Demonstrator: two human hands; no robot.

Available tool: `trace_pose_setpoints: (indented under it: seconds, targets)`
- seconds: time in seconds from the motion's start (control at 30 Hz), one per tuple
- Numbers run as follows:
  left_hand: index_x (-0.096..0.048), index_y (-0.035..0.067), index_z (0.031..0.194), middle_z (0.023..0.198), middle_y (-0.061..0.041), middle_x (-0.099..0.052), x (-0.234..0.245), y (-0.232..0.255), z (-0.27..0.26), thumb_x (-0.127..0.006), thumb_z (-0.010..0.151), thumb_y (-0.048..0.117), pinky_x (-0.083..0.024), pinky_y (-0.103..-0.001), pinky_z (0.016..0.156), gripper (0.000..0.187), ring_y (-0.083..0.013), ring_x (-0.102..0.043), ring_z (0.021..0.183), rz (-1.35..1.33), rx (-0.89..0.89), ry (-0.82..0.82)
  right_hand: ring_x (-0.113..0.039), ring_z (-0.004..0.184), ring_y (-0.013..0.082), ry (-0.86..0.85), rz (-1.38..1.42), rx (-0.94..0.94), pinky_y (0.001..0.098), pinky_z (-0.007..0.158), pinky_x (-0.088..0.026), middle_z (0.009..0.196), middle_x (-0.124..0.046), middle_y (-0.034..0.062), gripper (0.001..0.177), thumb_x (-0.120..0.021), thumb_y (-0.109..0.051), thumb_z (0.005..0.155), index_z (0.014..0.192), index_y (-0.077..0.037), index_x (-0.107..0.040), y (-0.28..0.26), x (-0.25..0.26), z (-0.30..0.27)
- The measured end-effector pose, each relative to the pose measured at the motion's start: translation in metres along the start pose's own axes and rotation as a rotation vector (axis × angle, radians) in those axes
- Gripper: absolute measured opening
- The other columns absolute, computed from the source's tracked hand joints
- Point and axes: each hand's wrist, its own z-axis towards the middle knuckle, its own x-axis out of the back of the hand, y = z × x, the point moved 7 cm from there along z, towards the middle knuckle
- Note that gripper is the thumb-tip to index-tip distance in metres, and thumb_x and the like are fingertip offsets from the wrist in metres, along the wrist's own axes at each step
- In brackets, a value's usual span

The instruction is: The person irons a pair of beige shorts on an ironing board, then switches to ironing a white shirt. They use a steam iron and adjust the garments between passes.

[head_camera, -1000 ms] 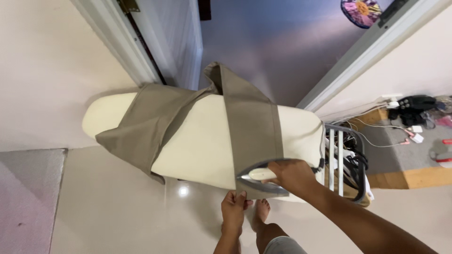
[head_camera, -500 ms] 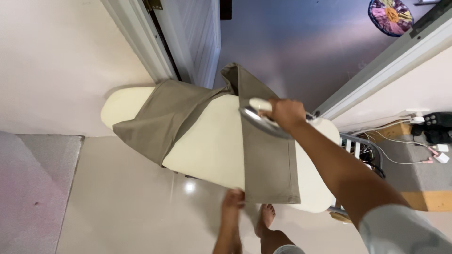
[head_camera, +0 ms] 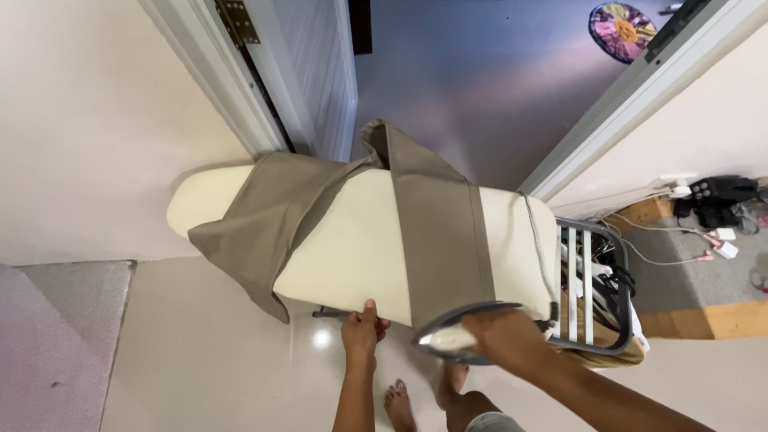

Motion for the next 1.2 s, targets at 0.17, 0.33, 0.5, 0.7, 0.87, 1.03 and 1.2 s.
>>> trace_pose_setpoints:
  seconds: [0.17,0.33,0.5,0.7,0.87,1.03,1.2]
  targets:
    - [-0.06,0.006,0.08,0.064,-0.007,-0.067,-0.012,0.052,-0.038,-0.066,0.094,0.029,-0.048,-0.039,0.057,0.028,-0.024,-0.061,0.059,0.651,-0.646,0.411,-0.075,0.076,0.0248,-0.167,-0.104,-0.392,0.0418,0.063,-0.06,0.09,-0.075,0.0076,0.055,-0.056,-0.06,0.091,0.126,-0.018,-0.057,0.081,0.005,0.045]
    - [-0.054,-0.002,0.132,0.139,-0.022,-0.052,-0.141,0.034,-0.087,-0.053,0.093,0.023,-0.036,-0.048,0.107,0.047,-0.0341,-0.046,0.129,0.959,-0.974,-0.338,-0.075,0.066,0.0286,0.026,-0.178,-0.487,0.0451,0.055,-0.058,0.08,-0.075,0.0109,0.061,-0.051,-0.07,0.09,0.118,-0.016,-0.063,0.138,0.046,0.12]
    - [-0.023,-0.001,0.157,0.165,-0.021,-0.02,-0.17,-0.011,-0.107,-0.061,0.093,0.036,-0.004,-0.059,0.121,0.083,-0.0357,-0.013,0.154,1.343,-1.205,-0.466,-0.075,0.075,0.0315,0.166,-0.202,-0.634,0.0438,0.06,-0.058,0.083,-0.075,0.0126,0.071,-0.05,-0.077,0.09,0.11,-0.01,-0.065,0.183,0.078,0.157]
    - [-0.025,0.004,0.16,0.167,-0.017,-0.023,-0.161,-0.036,-0.087,-0.062,0.092,0.026,-0.006,-0.057,0.122,0.08,-0.0304,-0.018,0.154,1.494,-1.287,-0.415,-0.076,0.084,0.0298,0.159,-0.098,-0.754,0.044,0.069,-0.058,0.088,-0.076,0.0123,0.068,-0.049,-0.073,0.093,0.114,-0.01,-0.065,0.232,0.068,0.092]
    - [-0.052,0.008,0.145,0.152,-0.017,-0.051,-0.155,-0.002,-0.095,-0.065,0.081,0.011,-0.029,-0.054,0.114,0.066,-0.0297,-0.047,0.141,1.466,-1.471,-0.431,-0.073,0.098,0.0367,0.171,0.085,-1.114,0.0517,0.082,-0.056,0.105,-0.076,0.0187,0.067,-0.048,-0.069,0.098,0.128,-0.011,-0.061,0.289,0.037,-0.046]
    - [-0.071,0.007,0.099,0.094,-0.016,-0.074,-0.192,0.063,-0.115,-0.062,0.095,0.013,-0.056,-0.044,0.075,0.012,-0.0359,-0.072,0.086,0.999,-1.272,-0.511,-0.072,0.108,0.0391,0.074,0.192,-1.261,0.0535,0.09,-0.056,0.113,-0.076,0.0194,0.067,-0.055,-0.064,0.094,0.139,-0.015,-0.053,0.324,-0.019,-0.107]
    - [-0.073,0.004,0.094,0.091,-0.022,-0.072,-0.263,0.072,-0.17,-0.06,0.094,0.017,-0.055,-0.049,0.079,0.019,-0.039,-0.071,0.086,1.173,-1.303,-0.758,-0.071,0.111,0.0376,-0.054,0.206,-1.178,0.0522,0.092,-0.056,0.117,-0.074,0.0187,0.073,-0.059,-0.067,0.092,0.138,-0.012,-0.053,0.344,-0.079,-0.099]
